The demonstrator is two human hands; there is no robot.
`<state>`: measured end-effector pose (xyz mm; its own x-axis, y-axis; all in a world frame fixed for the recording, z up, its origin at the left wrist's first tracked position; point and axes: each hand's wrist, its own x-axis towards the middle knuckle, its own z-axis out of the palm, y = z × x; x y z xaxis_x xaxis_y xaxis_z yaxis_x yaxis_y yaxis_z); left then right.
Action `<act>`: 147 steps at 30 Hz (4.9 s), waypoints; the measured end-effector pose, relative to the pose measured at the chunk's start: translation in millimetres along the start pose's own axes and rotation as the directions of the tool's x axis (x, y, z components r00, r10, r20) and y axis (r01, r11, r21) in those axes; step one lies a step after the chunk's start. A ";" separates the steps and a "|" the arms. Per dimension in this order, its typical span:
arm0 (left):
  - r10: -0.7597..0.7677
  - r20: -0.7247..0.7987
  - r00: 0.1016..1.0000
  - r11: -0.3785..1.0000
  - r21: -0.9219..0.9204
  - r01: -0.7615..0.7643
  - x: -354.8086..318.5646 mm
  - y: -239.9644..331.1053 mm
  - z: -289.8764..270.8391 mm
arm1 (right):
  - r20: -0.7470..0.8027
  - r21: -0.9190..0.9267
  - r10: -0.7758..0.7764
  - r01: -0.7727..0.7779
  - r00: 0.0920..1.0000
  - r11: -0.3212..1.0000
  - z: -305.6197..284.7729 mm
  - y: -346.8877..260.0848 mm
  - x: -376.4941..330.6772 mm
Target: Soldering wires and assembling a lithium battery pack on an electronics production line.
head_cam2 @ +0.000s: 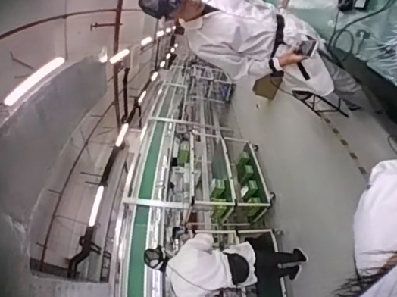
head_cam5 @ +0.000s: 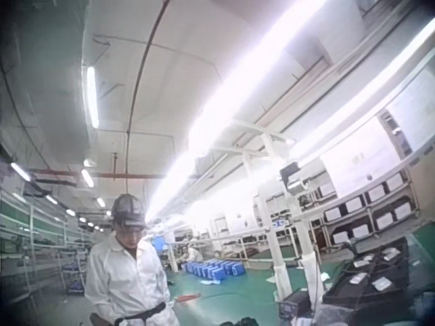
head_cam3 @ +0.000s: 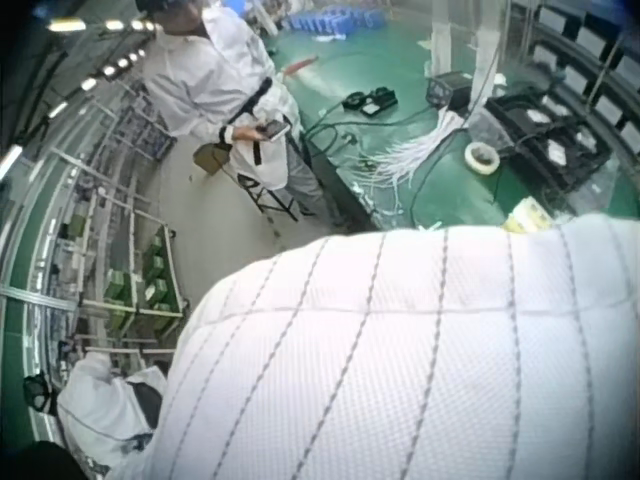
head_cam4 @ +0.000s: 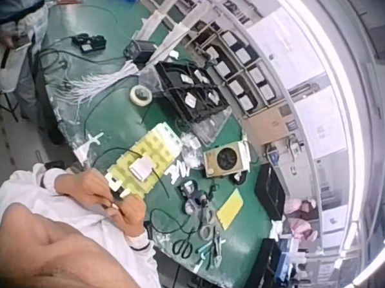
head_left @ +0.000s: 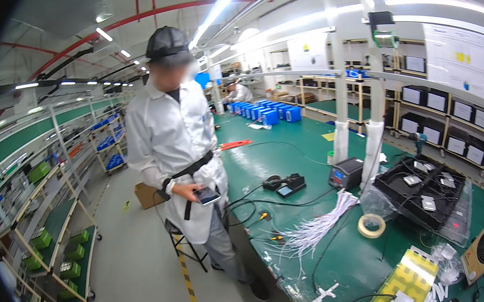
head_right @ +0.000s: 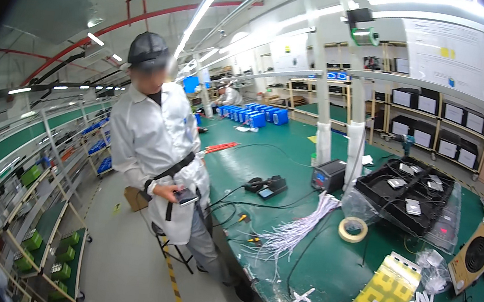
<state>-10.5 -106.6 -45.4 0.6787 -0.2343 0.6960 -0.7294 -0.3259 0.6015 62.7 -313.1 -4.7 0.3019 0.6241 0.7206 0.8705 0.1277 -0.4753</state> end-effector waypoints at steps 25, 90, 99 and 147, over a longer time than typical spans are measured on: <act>-0.031 0.143 0.989 0.963 -0.261 0.067 7.3 9.4 -6.8 | 0.184 -0.017 -0.124 0.129 0.975 0.991 -12.7 -2.3 -7.1; -0.297 -0.026 0.955 0.745 -0.632 0.214 -12.4 19.1 -24.7 | -0.583 0.586 0.800 -0.608 0.142 0.536 -14.7 36.1 -120.9; -0.339 -0.512 0.790 0.879 0.128 0.460 -70.4 -97.9 -48.8 | -0.588 0.229 0.755 -0.835 0.291 0.500 29.2 68.8 -168.4; -0.924 0.040 0.381 0.311 -0.502 0.807 -83.8 -107.0 -175.1 | -0.532 -0.087 0.821 -0.951 -0.207 -0.296 91.8 -57.5 -137.2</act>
<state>-4.4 108.2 -99.4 0.9356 0.1756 -0.3062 0.2777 0.1690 0.9457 -64.5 -335.3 -122.7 0.8593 -0.4339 -0.2709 -0.5108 -0.6987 -0.5010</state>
